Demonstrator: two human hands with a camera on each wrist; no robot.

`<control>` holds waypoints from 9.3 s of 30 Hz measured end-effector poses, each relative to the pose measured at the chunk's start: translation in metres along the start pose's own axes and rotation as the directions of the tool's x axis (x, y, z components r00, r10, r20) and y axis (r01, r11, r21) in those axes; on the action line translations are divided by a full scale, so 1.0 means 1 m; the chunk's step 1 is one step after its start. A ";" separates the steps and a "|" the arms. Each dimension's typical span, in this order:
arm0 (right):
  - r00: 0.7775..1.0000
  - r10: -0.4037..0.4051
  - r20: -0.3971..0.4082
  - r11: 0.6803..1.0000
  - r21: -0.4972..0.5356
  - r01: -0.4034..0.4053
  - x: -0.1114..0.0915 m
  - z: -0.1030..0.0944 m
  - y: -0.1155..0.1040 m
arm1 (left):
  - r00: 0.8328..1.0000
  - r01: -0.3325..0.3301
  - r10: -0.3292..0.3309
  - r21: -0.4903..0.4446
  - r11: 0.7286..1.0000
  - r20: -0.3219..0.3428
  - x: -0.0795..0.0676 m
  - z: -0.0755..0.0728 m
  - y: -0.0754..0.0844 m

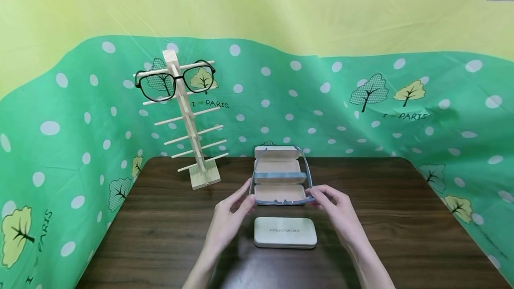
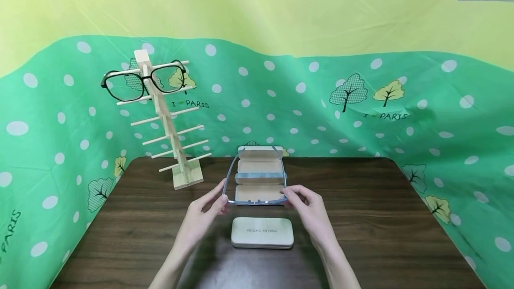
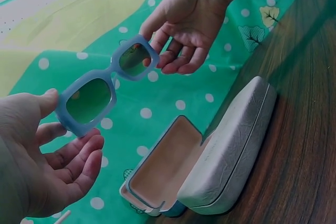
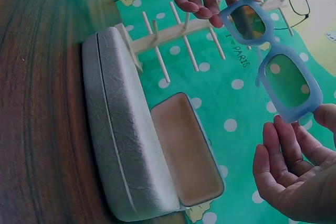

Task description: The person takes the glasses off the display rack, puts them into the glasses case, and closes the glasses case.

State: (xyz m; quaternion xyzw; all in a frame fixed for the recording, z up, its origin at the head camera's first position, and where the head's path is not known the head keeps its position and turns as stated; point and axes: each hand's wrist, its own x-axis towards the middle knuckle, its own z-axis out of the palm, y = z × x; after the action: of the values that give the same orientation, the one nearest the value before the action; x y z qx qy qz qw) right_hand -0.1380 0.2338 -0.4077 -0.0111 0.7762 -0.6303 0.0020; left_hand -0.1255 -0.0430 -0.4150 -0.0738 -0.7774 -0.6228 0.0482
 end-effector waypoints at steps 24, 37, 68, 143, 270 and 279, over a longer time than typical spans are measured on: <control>1.000 -0.010 -0.017 1.000 -0.004 0.009 -0.004 -0.001 0.007 | 0.998 0.053 -0.053 0.017 0.998 0.035 -0.003 0.004 -0.008; 1.000 0.003 -0.021 1.000 -0.017 -0.003 -0.002 0.001 0.004 | 0.993 0.074 -0.071 -0.027 0.997 0.092 -0.002 0.000 -0.007; 0.998 -0.050 0.026 0.996 -0.078 0.052 -0.006 0.001 0.000 | 0.999 0.036 -0.036 -0.001 0.999 0.034 -0.001 -0.001 -0.011; 0.964 -0.238 0.121 0.924 -0.276 0.263 -0.006 0.001 0.005 | 0.992 -0.008 -0.008 0.128 0.992 0.129 -0.001 -0.006 -0.013; 0.960 0.257 0.108 0.925 -0.314 -0.212 0.084 -0.005 0.046 | 0.964 0.147 -0.200 0.276 0.950 0.173 0.088 0.010 -0.066; 0.963 0.253 0.095 0.911 -0.358 -0.204 0.095 -0.003 0.048 | 0.961 0.176 -0.229 0.300 0.937 0.153 0.092 0.012 -0.069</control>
State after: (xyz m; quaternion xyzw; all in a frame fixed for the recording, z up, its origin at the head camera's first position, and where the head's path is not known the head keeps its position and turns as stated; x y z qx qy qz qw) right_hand -0.2334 0.2446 -0.4536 0.0357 0.8683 -0.4778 0.1280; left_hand -0.2280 -0.0409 -0.4685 -0.0430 -0.8631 -0.4969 -0.0791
